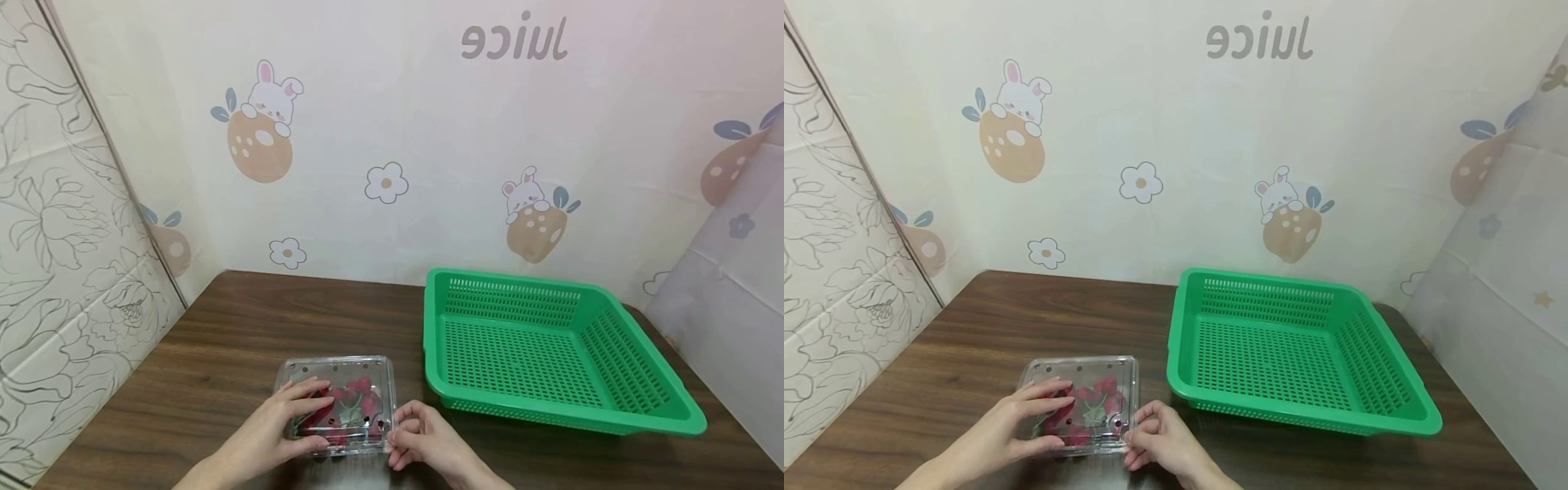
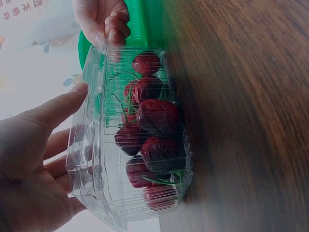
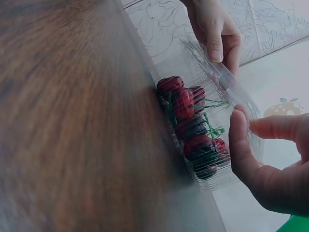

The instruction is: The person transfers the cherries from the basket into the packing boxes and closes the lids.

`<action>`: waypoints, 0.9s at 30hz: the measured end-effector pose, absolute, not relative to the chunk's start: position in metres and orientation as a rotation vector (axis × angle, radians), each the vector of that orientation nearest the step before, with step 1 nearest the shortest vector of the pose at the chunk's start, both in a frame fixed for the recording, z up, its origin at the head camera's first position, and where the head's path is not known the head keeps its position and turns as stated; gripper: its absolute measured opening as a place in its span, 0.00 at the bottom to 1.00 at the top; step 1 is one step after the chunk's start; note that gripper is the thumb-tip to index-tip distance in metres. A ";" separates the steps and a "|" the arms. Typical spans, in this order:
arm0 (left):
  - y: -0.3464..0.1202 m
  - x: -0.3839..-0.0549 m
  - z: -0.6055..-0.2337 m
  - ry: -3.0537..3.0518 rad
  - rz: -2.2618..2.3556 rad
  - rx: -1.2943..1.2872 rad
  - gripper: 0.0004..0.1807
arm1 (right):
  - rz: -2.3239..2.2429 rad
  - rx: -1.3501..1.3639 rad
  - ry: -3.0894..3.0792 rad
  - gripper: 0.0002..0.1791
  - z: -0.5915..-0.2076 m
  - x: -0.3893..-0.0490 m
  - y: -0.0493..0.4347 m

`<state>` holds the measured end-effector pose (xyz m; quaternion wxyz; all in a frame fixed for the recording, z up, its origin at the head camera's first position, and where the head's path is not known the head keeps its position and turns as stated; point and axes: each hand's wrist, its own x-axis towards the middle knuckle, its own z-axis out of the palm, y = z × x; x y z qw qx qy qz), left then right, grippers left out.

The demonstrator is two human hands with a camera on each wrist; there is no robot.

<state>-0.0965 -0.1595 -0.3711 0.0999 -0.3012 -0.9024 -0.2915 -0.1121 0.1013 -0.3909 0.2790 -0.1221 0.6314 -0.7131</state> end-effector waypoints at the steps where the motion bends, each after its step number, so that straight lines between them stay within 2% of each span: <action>1: -0.160 -0.096 -0.371 -2.670 -0.859 -0.890 0.26 | -1.906 -0.324 1.704 0.14 -0.391 -0.112 0.101; 8: -0.161 -0.096 -0.367 -2.711 -0.850 -0.884 0.26 | -1.752 -0.371 1.948 0.17 -0.386 -0.110 0.102; 15: -0.161 -0.097 -0.362 -2.761 -0.804 -0.923 0.29 | -1.359 -0.535 2.361 0.29 -0.371 -0.105 0.109; 21: -0.160 -0.100 -0.354 -2.737 -0.865 -0.910 0.29 | -1.140 -0.706 2.615 0.22 -0.351 -0.095 0.116; 27: -0.155 -0.104 -0.348 -2.591 -0.848 -0.820 0.26 | -1.131 -0.829 2.766 0.19 -0.332 -0.090 0.129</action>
